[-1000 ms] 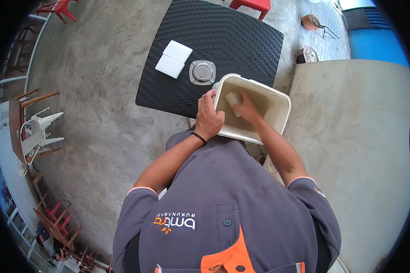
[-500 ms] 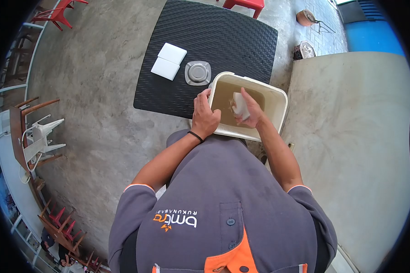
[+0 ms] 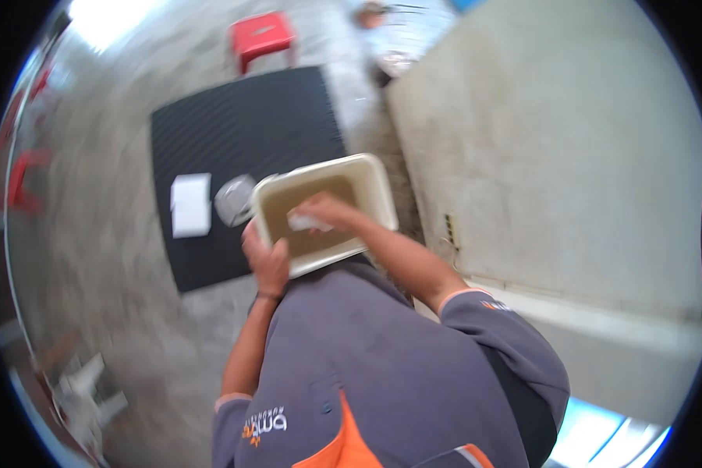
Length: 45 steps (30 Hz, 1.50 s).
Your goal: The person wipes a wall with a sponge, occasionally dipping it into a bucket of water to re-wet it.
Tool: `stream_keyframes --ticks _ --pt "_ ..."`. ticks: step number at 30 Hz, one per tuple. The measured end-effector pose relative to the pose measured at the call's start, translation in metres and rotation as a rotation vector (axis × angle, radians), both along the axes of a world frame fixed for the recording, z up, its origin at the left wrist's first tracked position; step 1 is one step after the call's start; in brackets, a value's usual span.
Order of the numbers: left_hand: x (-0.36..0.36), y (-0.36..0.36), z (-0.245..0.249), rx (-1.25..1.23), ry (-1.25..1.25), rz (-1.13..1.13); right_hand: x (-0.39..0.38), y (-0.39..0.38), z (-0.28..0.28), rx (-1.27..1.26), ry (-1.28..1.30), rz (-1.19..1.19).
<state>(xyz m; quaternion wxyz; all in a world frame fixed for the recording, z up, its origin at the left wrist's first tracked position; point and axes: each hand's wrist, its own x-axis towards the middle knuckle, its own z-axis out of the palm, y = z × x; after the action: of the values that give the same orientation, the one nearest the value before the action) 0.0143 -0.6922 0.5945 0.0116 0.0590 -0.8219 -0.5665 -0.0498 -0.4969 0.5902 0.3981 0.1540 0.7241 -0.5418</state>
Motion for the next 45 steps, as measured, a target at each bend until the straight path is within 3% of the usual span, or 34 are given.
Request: stream_keyframes --ticks 2,4,6,8,10,11,14,17,20,22,24,26,29,31,33,34,36,39,43,45 --pt "0.000 -0.002 -0.009 0.098 -0.039 -0.017 0.017 -0.008 0.030 -0.030 0.258 0.034" --pt "0.001 0.001 0.007 0.117 -0.111 -0.013 0.024 -0.014 -0.027 -0.158 0.584 -0.015" --pt "0.000 0.000 -0.006 0.126 -0.087 -0.033 0.022 -0.017 -0.012 -0.045 0.401 0.011" --pt "-0.002 -0.003 -0.006 0.065 -0.127 -0.048 0.025 -0.027 0.002 0.251 0.490 0.022" --pt "-0.007 -0.002 0.015 -0.109 -0.229 -0.055 0.030 -0.028 0.023 0.364 0.550 -0.024" --pt "-0.012 -0.010 -0.002 0.104 -0.173 -0.051 0.033 -0.031 0.028 0.411 0.573 -0.038" --pt "-0.030 -0.012 0.012 -0.099 -0.027 -0.027 0.026 -0.037 -0.059 0.575 0.833 -0.075" --pt "-0.050 -0.002 0.020 -0.192 0.088 -0.039 0.024 -0.025 -0.036 0.479 0.541 0.055" --pt "-0.067 0.005 0.018 -0.221 0.163 -0.070 0.031 -0.031 0.004 0.482 0.551 -0.118" --pt "-0.067 0.009 0.017 -0.264 0.151 -0.083 0.039 -0.027 0.014 0.510 0.512 0.011" --pt "-0.069 0.014 0.017 -0.331 0.134 -0.110 0.042 -0.017 0.017 0.395 0.446 0.192" --pt "-0.072 0.011 0.000 -0.480 0.136 -0.089 0.039 -0.008 -0.026 0.219 0.695 0.014" --pt "-0.073 0.007 -0.016 -0.454 0.183 -0.047 0.055 0.037 0.072 -0.613 0.196 -0.387" --pt "-0.074 0.005 -0.009 -0.557 0.345 -0.086 0.077 0.084 0.106 -1.335 0.153 -0.541" --pt "-0.077 0.004 -0.009 -0.709 0.633 -0.135 0.105 0.121 0.183 -1.331 0.417 -0.697" --pt "-0.071 0.014 0.015 -0.744 0.655 -0.049 0.118 0.147 0.198 -1.281 0.517 -0.789" --pt "-0.080 0.025 0.022 -0.810 1.007 0.012 0.144 0.202 0.225 -1.191 0.809 -0.888" --pt "-0.054 0.077 0.113 -0.596 0.740 -0.019 0.194 0.279 0.278 -0.817 1.168 -1.208" --pt "-0.056 0.143 0.120 -0.474 0.860 -0.054 0.261 0.383 0.355 0.109 1.606 -1.460" --pt "-0.051 0.182 0.114 -0.405 0.916 -0.053 0.297 0.443 0.402 0.677 1.774 -1.447"
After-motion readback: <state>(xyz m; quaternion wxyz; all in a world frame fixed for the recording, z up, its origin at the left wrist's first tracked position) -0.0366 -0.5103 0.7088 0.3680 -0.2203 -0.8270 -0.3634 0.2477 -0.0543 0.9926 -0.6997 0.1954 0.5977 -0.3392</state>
